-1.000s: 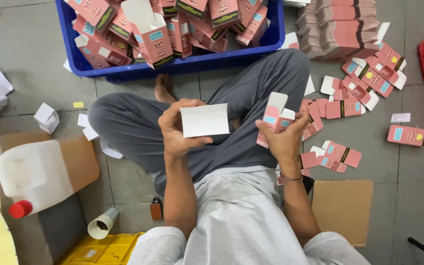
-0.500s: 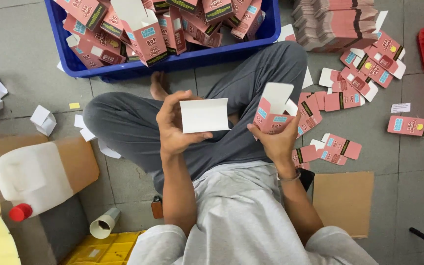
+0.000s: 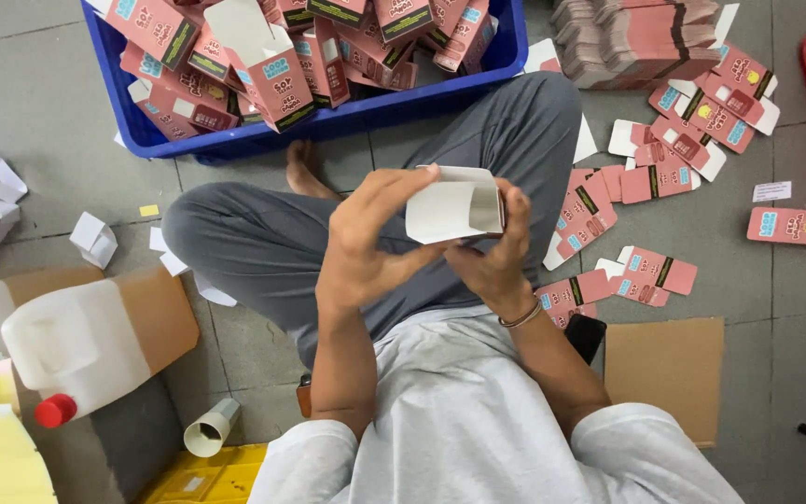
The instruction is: Folding flat cardboard templates into small boxes and inserting white paper slips.
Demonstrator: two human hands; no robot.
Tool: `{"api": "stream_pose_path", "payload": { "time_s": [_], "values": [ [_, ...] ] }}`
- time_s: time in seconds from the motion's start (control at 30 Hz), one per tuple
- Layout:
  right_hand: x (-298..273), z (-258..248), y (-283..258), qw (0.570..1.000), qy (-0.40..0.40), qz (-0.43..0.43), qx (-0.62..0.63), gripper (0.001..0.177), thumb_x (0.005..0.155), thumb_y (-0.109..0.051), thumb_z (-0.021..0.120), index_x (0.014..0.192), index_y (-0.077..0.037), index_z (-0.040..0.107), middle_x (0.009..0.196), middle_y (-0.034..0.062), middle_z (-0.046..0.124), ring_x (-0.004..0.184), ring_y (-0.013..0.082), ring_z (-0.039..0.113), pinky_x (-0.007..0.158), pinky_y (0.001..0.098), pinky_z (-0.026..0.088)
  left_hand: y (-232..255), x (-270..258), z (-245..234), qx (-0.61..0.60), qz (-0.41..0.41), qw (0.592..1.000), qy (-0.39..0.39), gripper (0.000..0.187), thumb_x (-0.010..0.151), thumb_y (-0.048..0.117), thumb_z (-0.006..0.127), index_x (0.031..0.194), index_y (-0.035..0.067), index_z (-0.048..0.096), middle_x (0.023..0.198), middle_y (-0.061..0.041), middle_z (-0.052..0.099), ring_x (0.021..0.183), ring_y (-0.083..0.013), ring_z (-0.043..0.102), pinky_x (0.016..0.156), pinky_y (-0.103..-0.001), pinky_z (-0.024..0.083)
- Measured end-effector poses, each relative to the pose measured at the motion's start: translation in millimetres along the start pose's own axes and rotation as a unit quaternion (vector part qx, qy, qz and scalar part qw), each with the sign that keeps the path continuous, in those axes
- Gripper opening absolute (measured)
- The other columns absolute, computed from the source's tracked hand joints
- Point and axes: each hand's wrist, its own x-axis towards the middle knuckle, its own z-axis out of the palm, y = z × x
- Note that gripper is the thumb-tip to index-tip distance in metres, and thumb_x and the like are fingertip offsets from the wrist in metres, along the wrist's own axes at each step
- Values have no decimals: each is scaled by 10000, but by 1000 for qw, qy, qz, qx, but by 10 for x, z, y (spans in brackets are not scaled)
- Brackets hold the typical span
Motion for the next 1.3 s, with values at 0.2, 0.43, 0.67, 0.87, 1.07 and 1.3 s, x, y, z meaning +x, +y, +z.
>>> {"api": "stream_pose_path", "payload": {
  "time_s": [0.2, 0.43, 0.67, 0.87, 1.07, 1.3],
  "values": [
    [-1, 56, -15, 1000, 16, -19, -7, 889, 880, -176, 834, 1440, 204, 259, 1161, 355, 583, 1124, 515, 632, 845, 531, 559, 135, -17, 91, 91, 38, 995, -11, 714, 688, -17, 961, 1340, 30, 674, 1094, -155, 711, 900, -307, 670, 817, -401, 569],
    [-7, 63, 31, 1000, 27, -15, 4, 1051, 862, -127, 881, 1522, 173, 120, 1249, 349, 557, 1183, 467, 618, 977, 460, 524, 212, -10, 119, 152, 71, 985, -28, 641, 751, -4, 906, 1348, 35, 675, 1061, -158, 697, 850, -305, 634, 825, -432, 534],
    [108, 21, 20, 999, 22, -43, 23, 1190, 734, -75, 963, 1560, 108, 127, 1174, 329, 579, 1102, 448, 630, 950, 447, 537, 417, 14, 70, 168, 63, 983, -31, 555, 792, -95, 831, 1319, -26, 675, 1034, -216, 695, 807, -331, 631, 784, -437, 561],
    [155, 77, -24, 998, 37, -59, 12, 1105, 760, -36, 919, 1542, 132, 156, 1183, 336, 566, 1088, 448, 614, 943, 471, 511, 526, 78, 101, 231, 82, 968, -61, 541, 822, -119, 797, 1337, -49, 648, 1040, -248, 665, 828, -379, 629, 778, -484, 553],
    [238, 26, -100, 998, 18, -52, 5, 1002, 840, 2, 815, 1569, 90, 132, 1181, 303, 558, 1067, 400, 594, 941, 462, 498, 571, 76, 94, 246, 85, 962, -88, 501, 820, -144, 771, 1302, -55, 667, 1014, -243, 646, 813, -378, 613, 771, -489, 547],
    [203, 48, -89, 997, 27, -55, 38, 906, 917, -117, 765, 1569, 62, 161, 1178, 290, 556, 1083, 395, 562, 952, 483, 480, 725, 124, 38, 305, 84, 941, -121, 485, 848, -106, 747, 1321, -61, 652, 996, -224, 623, 796, -353, 586, 753, -467, 532]
  ]
}}
